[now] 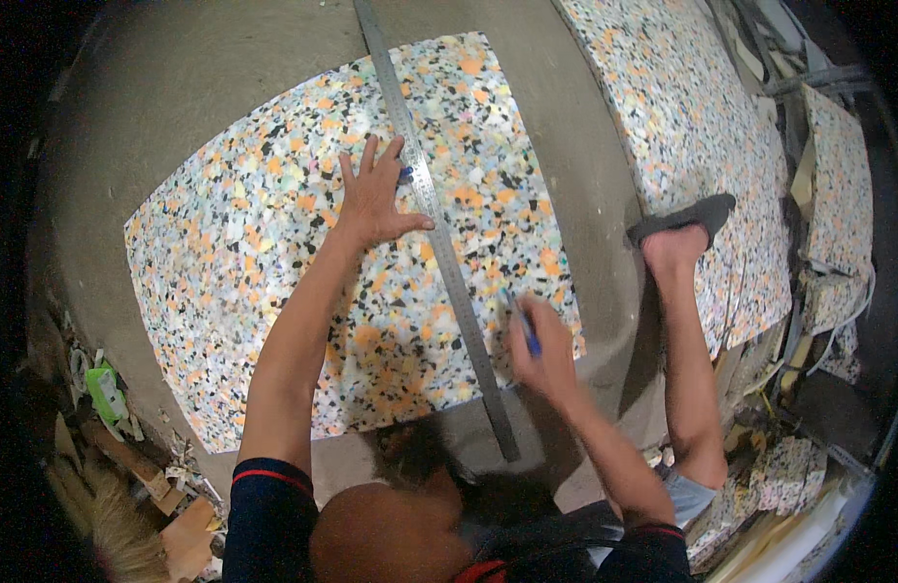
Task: The person measures and marks a speckled tile on the floor using a metal ruler and a blue marker. They draw multiple straight lines across the tile surface to prepare it for cutting.
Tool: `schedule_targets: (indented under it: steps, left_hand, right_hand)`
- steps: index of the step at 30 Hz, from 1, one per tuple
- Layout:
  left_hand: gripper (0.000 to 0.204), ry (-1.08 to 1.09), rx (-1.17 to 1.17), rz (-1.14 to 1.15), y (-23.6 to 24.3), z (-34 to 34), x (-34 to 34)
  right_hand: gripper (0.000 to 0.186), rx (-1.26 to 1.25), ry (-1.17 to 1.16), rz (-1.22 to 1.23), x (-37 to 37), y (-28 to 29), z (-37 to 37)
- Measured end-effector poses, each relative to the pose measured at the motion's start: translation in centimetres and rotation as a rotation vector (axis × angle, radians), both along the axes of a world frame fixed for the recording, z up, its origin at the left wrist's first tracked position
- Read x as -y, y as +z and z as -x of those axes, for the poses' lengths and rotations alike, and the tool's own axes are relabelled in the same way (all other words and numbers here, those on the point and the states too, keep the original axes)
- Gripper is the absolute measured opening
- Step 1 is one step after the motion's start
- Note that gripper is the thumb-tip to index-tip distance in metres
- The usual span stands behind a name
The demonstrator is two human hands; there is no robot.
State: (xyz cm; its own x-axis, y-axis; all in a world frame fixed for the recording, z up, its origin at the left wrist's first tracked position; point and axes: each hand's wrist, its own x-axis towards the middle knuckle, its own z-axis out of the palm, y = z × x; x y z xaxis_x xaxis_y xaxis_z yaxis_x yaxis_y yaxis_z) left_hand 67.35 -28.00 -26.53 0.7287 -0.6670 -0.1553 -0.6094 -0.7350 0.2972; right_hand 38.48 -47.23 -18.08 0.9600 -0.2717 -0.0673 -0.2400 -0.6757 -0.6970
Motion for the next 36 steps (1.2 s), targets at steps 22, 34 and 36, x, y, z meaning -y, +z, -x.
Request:
schedule_targets:
  steps: [22, 34, 36]
  left_hand:
    - [0.098, -0.008, 0.02, 0.185, -1.3, 0.0, -0.1]
    - [0.121, 0.001, 0.213, 0.147, -4.8, 0.1, -1.0]
    - [0.129, 0.001, 0.147, 0.124, -2.3, 0.7, 0.3]
  right_hand:
    - [0.033, 0.386, 0.124, 0.0, 1.5, -9.1, -40.9]
    - [0.033, 0.066, 0.244, 0.071, -0.2, -5.6, -16.5]
    - [0.034, 0.025, 0.225, 0.07, -0.4, -4.4, -10.8]
